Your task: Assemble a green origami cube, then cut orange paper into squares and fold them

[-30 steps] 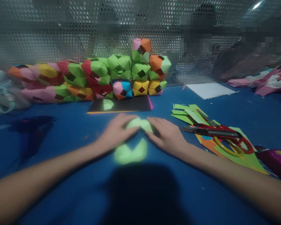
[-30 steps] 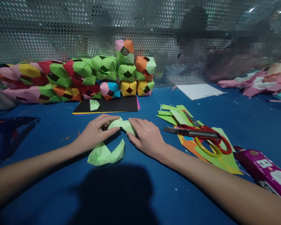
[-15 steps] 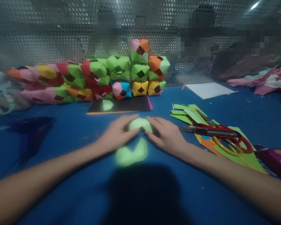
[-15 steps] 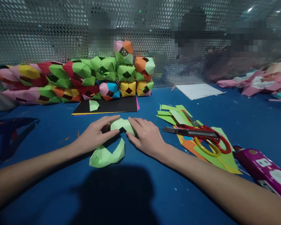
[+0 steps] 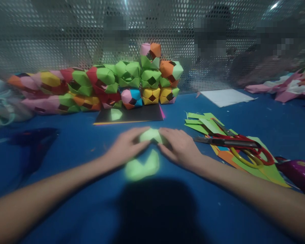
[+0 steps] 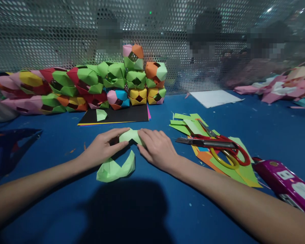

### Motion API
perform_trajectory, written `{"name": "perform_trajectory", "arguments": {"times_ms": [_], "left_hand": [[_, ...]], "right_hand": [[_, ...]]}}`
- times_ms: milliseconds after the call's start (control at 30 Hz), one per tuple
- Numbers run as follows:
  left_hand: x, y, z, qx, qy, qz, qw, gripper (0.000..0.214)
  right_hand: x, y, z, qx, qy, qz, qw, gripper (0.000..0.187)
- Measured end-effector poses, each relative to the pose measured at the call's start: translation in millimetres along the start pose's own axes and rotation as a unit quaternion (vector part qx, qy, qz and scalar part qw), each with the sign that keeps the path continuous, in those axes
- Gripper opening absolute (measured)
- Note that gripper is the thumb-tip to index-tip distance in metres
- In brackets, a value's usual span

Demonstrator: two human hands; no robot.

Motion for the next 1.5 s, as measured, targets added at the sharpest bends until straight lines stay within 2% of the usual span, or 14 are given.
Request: {"name": "perform_trajectory", "arguments": {"times_ms": [167,367,500,633,733,800,1000,1133,1167,1233,1267,1367,1500], "left_hand": [[0,0.5,2,0.005,-0.007,-0.021,1.0,0.049],[-2,0.2,4,0.014,-0.014,-0.029,0.999,0.05],[-2,-3.2,4,0.042,-0.058,-0.023,0.997,0.059],[-3,-8.0,0,0.093,-0.082,0.013,0.992,0.061],[-3,-9.3,-3,0.11,-0.087,0.032,0.99,0.06],[-3,-8.3,-3,0.112,-0.08,0.031,0.99,0.057],[-3,-2.9,3,0.085,-0.057,-0.017,0.995,0.046],[-5,-15.9,13,0.081,-0.069,0.003,0.994,0.053],[-5,-19.9,19,0.076,-0.061,-0.012,0.995,0.051],[-2,-25.0,36,0.047,-0.024,-0.09,0.995,0.046],[2,-25.4,46,0.021,0.005,-0.149,0.989,0.045],[15,-27.4,66,-0.071,0.066,-0.26,0.961,0.052],[30,-19.2,68,-0.114,0.092,-0.362,0.921,0.018]], "right_hand": [[-1,1,-4,0.038,-0.015,-0.017,0.999,0.036],[0,4,-1,0.009,0.011,-0.032,0.999,0.036],[-2,3,9,-0.075,0.077,-0.029,0.994,0.035],[-5,2,20,-0.17,0.148,-0.029,0.974,0.036],[-5,3,24,-0.205,0.185,-0.045,0.96,0.035],[-5,4,23,-0.204,0.185,-0.052,0.96,0.034],[-4,1,17,-0.189,0.127,-0.045,0.973,0.035],[-3,2,26,-0.188,0.196,-0.051,0.961,0.036],[-3,2,28,-0.186,0.213,-0.05,0.958,0.037],[-3,1,32,-0.19,0.238,-0.046,0.952,0.037],[-3,1,34,-0.198,0.247,-0.044,0.948,0.037],[-2,2,37,-0.236,0.275,-0.041,0.931,0.037],[-1,2,41,-0.248,0.307,-0.046,0.917,0.037]]}}
Point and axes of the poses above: each hand's wrist, its own x-axis away from the middle knuckle, its own y-axis out of the palm, z = x × y, the point moved 5 cm from there along -x, towards the middle knuckle, and after that the axes turned 5 degrees about y, right-handed, at the moved point
